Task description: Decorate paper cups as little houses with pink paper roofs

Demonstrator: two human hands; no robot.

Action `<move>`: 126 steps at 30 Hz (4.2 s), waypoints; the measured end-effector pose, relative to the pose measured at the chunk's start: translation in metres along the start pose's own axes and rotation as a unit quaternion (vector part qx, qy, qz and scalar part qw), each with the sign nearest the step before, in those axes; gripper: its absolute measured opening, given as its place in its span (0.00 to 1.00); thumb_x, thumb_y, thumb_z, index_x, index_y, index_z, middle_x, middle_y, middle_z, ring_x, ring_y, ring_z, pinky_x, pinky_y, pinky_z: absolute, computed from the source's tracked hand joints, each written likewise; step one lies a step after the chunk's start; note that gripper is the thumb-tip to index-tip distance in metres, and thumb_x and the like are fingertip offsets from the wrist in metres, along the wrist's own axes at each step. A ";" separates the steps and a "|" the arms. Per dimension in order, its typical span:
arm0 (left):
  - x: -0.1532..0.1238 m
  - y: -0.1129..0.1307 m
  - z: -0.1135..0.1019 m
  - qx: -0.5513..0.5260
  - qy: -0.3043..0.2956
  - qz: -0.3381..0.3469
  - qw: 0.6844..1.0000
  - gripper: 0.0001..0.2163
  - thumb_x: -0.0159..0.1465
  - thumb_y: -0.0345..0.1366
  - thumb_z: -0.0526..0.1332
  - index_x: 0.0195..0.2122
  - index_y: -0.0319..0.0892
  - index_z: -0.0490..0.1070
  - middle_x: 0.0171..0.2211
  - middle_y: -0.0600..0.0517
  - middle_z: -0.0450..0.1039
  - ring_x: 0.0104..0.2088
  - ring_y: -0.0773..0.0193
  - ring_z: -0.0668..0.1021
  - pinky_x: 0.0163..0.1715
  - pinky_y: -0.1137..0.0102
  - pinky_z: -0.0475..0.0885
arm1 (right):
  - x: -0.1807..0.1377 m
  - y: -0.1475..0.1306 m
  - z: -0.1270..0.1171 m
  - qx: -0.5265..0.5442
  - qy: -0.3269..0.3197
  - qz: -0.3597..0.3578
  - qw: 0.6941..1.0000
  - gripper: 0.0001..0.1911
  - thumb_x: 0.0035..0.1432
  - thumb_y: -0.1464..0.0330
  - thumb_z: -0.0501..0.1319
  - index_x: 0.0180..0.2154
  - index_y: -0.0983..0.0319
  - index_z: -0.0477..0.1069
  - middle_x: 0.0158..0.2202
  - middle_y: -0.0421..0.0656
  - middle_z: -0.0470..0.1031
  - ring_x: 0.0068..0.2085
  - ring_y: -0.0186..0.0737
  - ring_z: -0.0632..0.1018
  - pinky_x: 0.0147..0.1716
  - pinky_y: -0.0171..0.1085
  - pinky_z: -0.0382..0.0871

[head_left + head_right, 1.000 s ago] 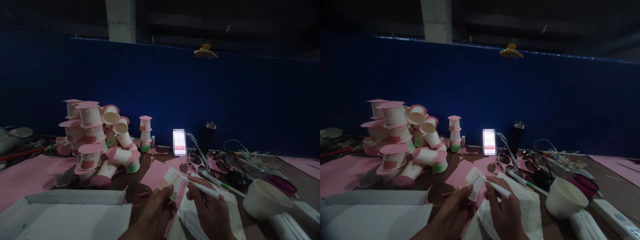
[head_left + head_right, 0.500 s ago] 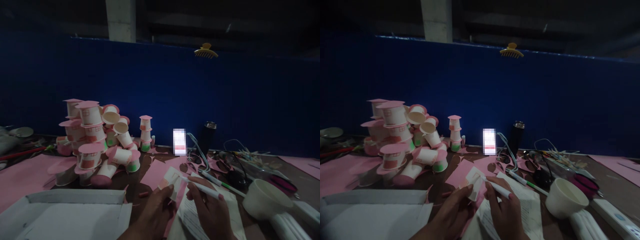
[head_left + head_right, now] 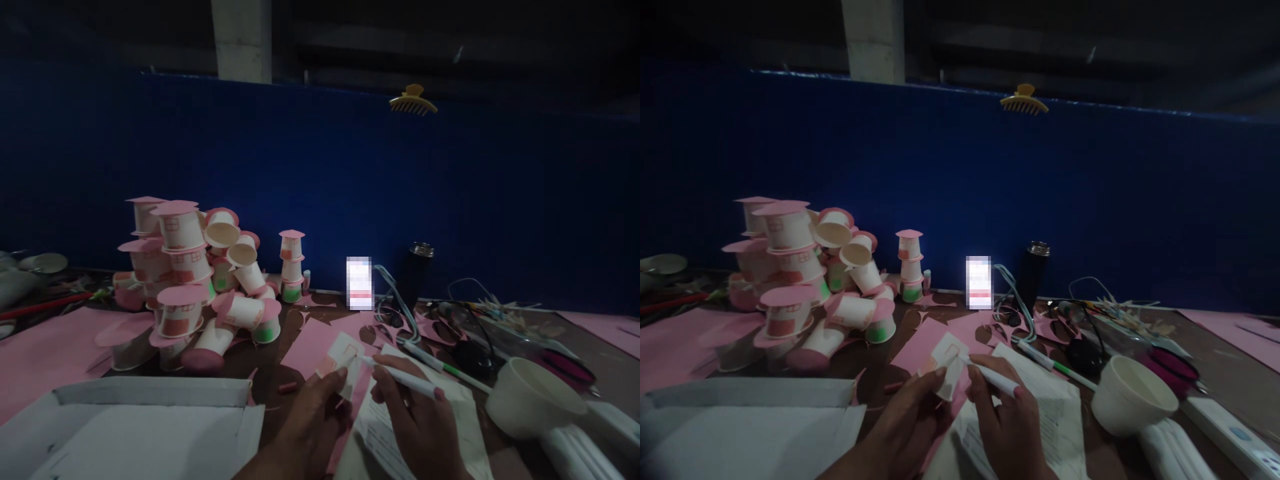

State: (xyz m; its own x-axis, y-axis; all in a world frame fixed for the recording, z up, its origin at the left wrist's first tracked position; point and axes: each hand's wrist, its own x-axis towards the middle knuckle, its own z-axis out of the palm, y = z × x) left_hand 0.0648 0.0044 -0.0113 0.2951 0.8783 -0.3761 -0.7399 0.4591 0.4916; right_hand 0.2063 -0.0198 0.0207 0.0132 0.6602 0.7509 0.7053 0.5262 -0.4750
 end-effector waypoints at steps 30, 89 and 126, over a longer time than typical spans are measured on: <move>0.001 0.000 -0.002 0.007 -0.012 -0.007 1.000 0.08 0.53 0.33 0.67 0.30 0.40 0.68 0.24 0.54 0.71 0.24 0.67 0.72 0.29 0.70 0.67 | -0.003 -0.001 0.003 0.004 -0.009 0.003 1.000 0.09 0.63 0.66 0.55 0.38 0.60 0.73 0.33 0.44 0.80 0.32 0.38 0.81 0.26 0.31 0.74; 0.000 0.000 0.001 0.018 -0.003 0.011 1.000 0.08 0.51 0.32 0.68 0.30 0.39 0.70 0.26 0.52 0.73 0.25 0.68 0.73 0.28 0.71 0.67 | -0.004 -0.001 0.003 -0.014 -0.025 0.006 1.000 0.09 0.63 0.65 0.55 0.39 0.60 0.73 0.32 0.43 0.80 0.33 0.39 0.82 0.37 0.35 0.75; -0.008 0.002 0.011 0.067 -0.010 0.029 0.997 0.09 0.49 0.32 0.67 0.31 0.37 0.73 0.23 0.53 0.72 0.23 0.68 0.72 0.24 0.73 0.64 | -0.004 -0.004 0.003 -0.029 0.029 0.035 0.999 0.13 0.63 0.61 0.54 0.37 0.60 0.74 0.24 0.41 0.79 0.24 0.38 0.80 0.30 0.34 0.75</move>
State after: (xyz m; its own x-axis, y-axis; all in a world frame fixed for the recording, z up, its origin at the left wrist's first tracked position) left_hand 0.0676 -0.0008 0.0010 0.2663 0.9059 -0.3294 -0.6698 0.4197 0.6126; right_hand 0.2007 -0.0231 0.0179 0.1027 0.6611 0.7433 0.7412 0.4474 -0.5004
